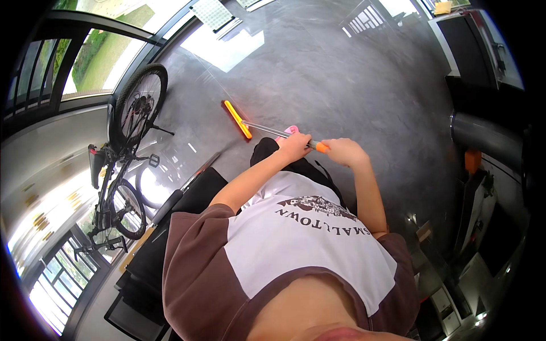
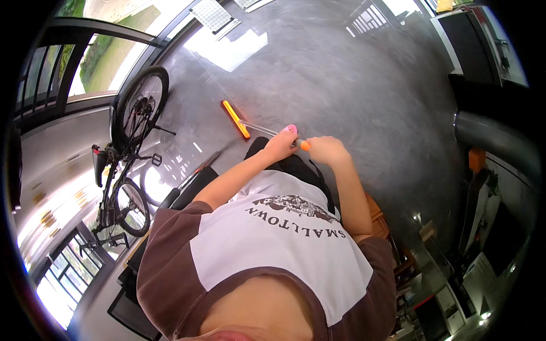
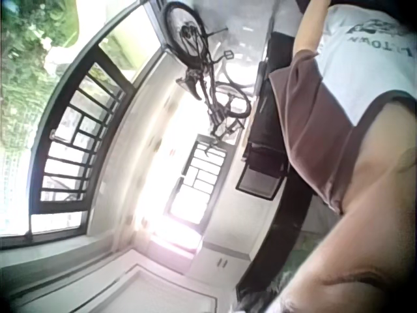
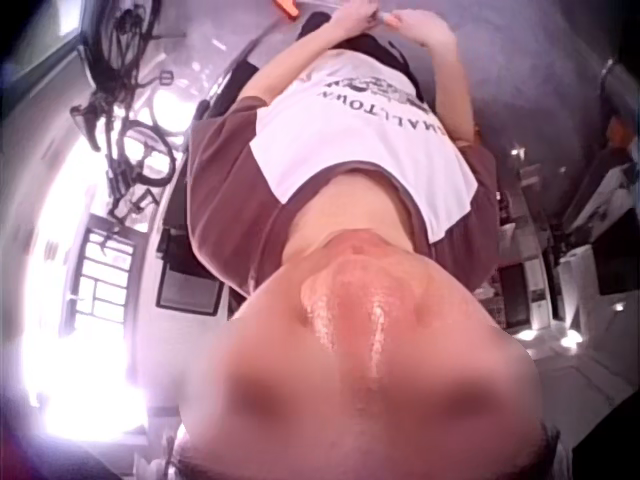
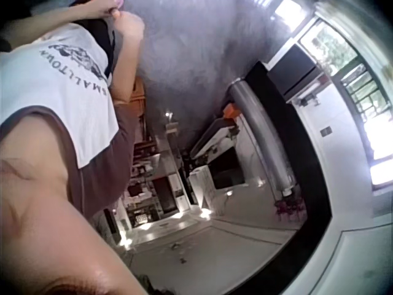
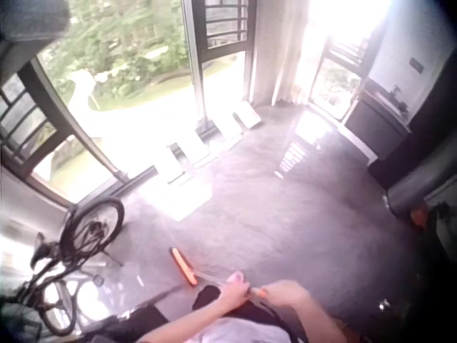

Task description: The person sweeps the floor using a broom and a dustpan, moving a bicycle to reach different areas and adjusting a curtain by hand.

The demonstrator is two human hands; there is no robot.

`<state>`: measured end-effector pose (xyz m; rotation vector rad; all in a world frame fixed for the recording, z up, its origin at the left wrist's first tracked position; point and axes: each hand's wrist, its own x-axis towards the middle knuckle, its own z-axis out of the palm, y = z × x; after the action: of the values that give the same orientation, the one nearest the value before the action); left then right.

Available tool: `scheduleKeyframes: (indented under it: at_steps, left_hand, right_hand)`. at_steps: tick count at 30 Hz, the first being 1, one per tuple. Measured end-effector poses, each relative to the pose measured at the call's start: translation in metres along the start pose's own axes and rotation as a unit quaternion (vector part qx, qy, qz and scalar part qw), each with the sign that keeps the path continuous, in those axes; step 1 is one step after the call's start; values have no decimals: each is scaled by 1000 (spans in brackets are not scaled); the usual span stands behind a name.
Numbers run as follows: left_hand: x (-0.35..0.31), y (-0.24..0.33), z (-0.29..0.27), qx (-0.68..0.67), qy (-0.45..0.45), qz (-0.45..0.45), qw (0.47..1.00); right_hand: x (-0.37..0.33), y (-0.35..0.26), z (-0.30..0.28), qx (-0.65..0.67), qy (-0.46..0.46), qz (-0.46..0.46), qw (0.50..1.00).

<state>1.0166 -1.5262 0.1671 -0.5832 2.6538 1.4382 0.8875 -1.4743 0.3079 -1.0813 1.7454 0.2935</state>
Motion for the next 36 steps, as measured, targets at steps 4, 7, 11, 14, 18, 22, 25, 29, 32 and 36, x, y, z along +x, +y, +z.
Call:
scheduleKeyframes:
  at_steps: [4, 7, 11, 14, 18, 22, 25, 29, 32, 36]
  left_hand:
    - [16, 19, 28, -44, 29, 83, 995]
    - [38, 39, 57, -19, -54, 171, 984]
    - [55, 63, 86, 8, -129, 281, 951]
    - [65, 80, 87, 35, -161, 327, 930]
    - [62, 101, 54, 57, -172, 304, 935]
    - [60, 78, 9, 43, -78, 254, 963]
    - [53, 50, -30, 57, -31, 189, 980]
    - [34, 3, -90, 99, 44, 101, 989]
    - [20, -42, -122, 139, 93, 77, 983]
    - [-1, -93, -165, 175, 105, 41, 978]
  right_hand:
    - [-19, 33, 23, -48, 73, 34, 996]
    - [-50, 54, 33, 5, 76, 122, 990]
    - [-82, 70, 59, 55, 97, 206, 972]
    - [-97, 67, 57, 124, 116, 252, 953]
    - [-115, 62, 34, 163, 162, 195, 954]
    - [-98, 22, -16, 250, 76, 196, 945]
    - [-68, 5, -34, 166, 88, 98, 977]
    - [-15, -34, -50, 77, 109, -30, 991]
    - [31, -65, -57, -5, 123, -121, 985]
    - [77, -123, -74, -28, 56, -127, 990]
